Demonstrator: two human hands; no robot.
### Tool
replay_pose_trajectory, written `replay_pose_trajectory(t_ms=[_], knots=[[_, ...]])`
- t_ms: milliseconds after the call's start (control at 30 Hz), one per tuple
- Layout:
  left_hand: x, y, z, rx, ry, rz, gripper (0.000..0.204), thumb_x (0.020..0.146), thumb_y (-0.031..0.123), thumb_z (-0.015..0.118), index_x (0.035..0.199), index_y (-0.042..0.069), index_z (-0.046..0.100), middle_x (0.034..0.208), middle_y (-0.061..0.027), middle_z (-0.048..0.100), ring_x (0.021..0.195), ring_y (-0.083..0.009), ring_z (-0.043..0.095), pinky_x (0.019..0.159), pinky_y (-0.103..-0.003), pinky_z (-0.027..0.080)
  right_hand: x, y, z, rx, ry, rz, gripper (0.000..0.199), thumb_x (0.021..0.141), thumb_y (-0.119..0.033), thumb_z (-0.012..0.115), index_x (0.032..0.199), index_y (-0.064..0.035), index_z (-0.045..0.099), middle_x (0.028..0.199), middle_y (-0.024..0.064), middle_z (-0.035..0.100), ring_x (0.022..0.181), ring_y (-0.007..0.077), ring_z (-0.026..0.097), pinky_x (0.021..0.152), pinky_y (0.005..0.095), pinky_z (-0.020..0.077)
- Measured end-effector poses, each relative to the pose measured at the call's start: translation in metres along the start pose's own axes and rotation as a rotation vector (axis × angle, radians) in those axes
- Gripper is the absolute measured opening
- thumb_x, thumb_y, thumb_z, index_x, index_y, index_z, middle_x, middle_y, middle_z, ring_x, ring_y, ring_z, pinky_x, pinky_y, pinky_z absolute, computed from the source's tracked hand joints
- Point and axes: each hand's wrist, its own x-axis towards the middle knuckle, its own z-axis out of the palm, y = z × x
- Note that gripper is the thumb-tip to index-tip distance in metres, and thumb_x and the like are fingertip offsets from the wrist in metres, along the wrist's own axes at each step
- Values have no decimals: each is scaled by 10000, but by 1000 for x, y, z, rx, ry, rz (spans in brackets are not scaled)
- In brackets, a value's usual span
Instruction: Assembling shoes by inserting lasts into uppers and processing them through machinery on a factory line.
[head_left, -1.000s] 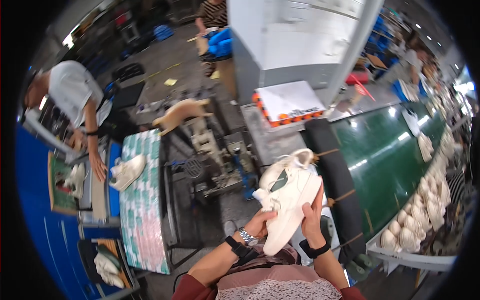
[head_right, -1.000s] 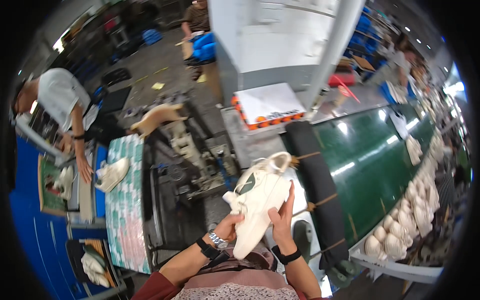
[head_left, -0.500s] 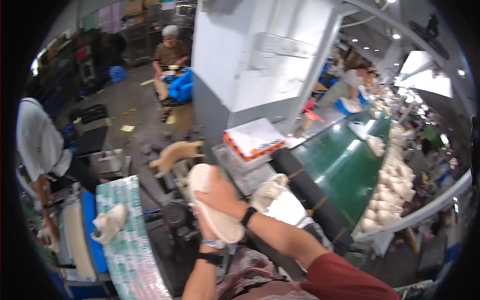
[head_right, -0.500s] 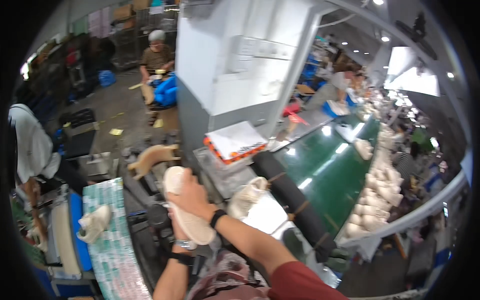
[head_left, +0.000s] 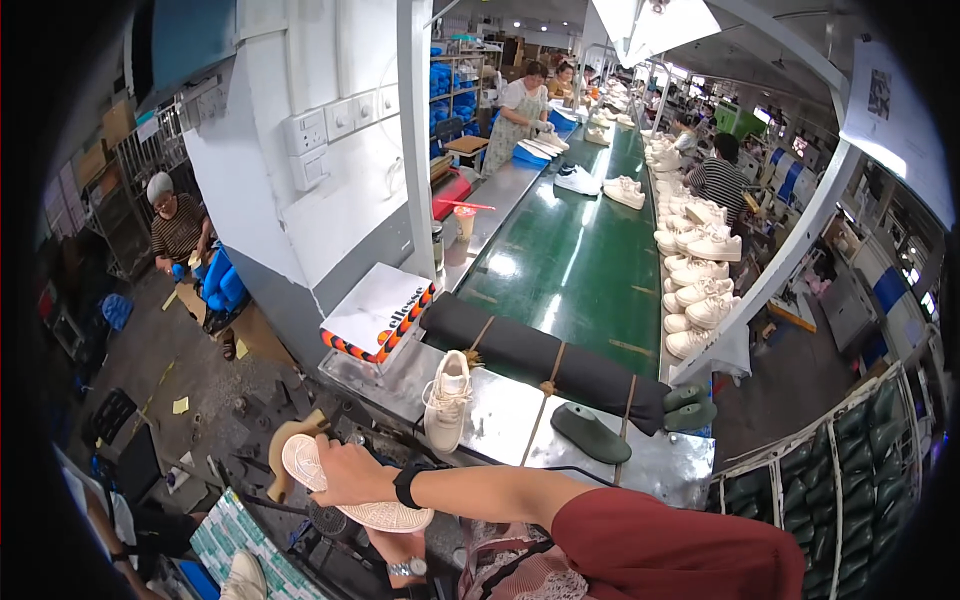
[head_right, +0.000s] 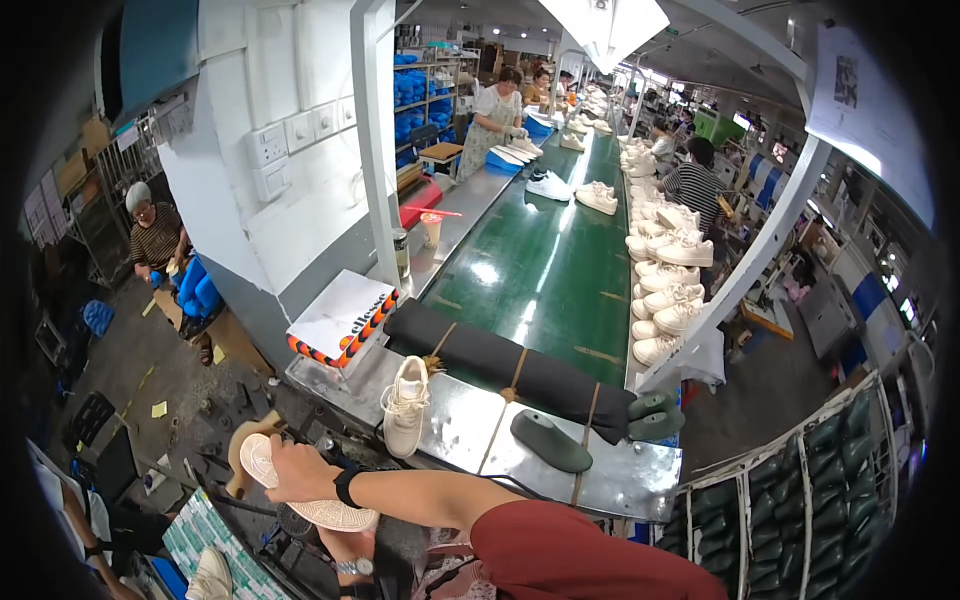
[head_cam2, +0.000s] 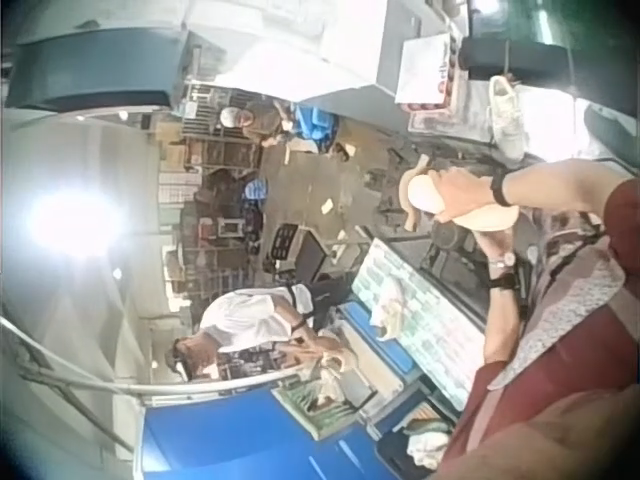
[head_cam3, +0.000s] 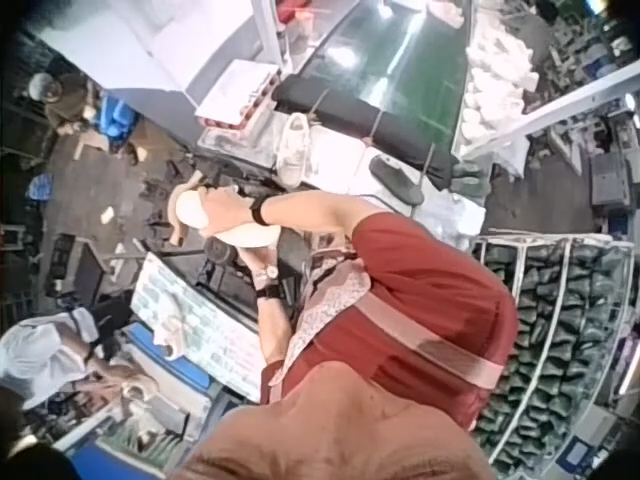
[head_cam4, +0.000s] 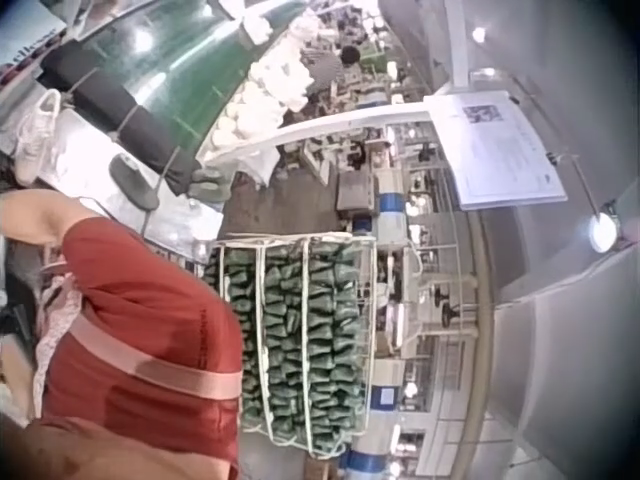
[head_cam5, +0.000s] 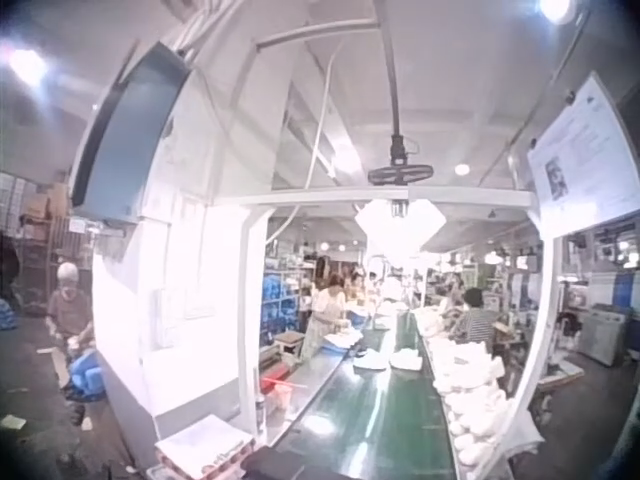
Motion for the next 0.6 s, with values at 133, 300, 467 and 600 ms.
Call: replay_pose_trajectory(t_ms=[133,300,467,600], knots=[[-35,18,-56,118,121,-48,804,870,740,406,1502,243,388,1488,-16,477,1301,-347,517,918,-547,513,-5,-30,19,74,8,-46,776,655,-328,794,1127,157,414,898,328,621,761,471,658,687,482,559],[-2,13,23,36,31,-49,829,910,609,560,1488,43,379,1450,-128,505,1304,-311,482,1104,-436,378,-24,0,23,94,43,27,858,709,-368,787,1273,114,357,964,336,615,801,483,652,718,490,554],[5,22,23,65,-16,-74,848,905,644,525,1491,49,375,1459,-128,497,1314,-313,473,1109,-443,374,-36,-18,9,176,146,96,671,652,-423,834,1199,-142,565,968,189,642,857,398,634,768,465,518],[-9,20,2,92,5,-138,865,901,672,497,1493,54,371,1467,-129,489,1323,-315,465,1113,-448,371,-46,-20,-1,199,114,-76,813,733,-335,784,1247,107,335,993,335,592,885,491,642,763,488,551]])
